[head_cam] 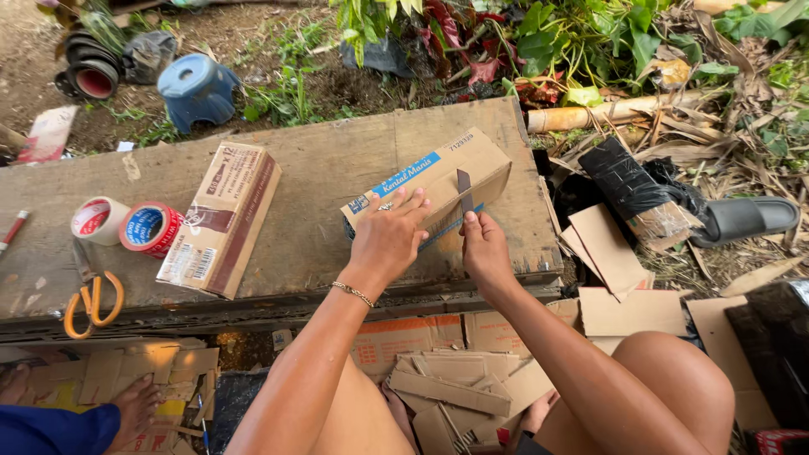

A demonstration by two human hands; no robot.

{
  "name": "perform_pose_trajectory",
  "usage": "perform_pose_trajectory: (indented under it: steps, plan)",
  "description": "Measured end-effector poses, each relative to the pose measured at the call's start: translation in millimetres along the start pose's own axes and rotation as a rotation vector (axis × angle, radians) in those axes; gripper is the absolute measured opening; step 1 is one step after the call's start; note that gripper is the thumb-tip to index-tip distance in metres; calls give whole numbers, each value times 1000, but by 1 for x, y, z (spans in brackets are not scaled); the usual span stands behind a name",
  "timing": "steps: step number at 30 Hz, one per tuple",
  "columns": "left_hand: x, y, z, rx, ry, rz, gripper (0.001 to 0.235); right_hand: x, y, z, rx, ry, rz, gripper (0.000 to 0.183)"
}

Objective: The person folds and cuts a flat cardboard sheet on a wooden table using a utility knife, then assembles it into a small rectangular box. They fold flaps, score edges, and press the box into shape.

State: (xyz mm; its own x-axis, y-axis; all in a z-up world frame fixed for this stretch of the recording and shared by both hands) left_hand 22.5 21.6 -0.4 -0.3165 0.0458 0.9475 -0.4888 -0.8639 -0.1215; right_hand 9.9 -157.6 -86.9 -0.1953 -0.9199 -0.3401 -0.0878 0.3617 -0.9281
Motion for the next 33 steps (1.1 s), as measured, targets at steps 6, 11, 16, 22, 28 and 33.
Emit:
perform_pose_trajectory:
  steps: [6,11,16,22,28,33]
  plan:
    - [-4,-1,0,17,-13,-23,46,4,-15,36,-15,-10,26,34]
    - [-2,1,-1,35,50,-46,51,-3,-16,34,-26,-34,50,33]
    - [4,1,2,245,103,-289,105,-6,-13,22,-80,-37,147,34]
    - [9,1,5,281,30,-304,140,-19,7,-5,-105,-62,102,34]
    - [8,-3,5,198,15,-208,136,-1,15,-10,-147,-102,46,37]
    - [4,-5,4,179,-49,-161,129,-1,4,21,45,-68,-95,37]
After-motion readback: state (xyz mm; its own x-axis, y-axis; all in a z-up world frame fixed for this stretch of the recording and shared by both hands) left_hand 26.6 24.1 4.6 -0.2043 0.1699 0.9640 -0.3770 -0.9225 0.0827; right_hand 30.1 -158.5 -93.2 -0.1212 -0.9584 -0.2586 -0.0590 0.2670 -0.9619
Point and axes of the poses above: each hand's wrist, its own z-axis towards the middle knuckle, its own x-axis out of the back of the hand, y = z × x, the point moved 1 cm from there along z, towards the middle knuckle, and after that the axes turned 14 degrees about z, right-handed, at the moved point
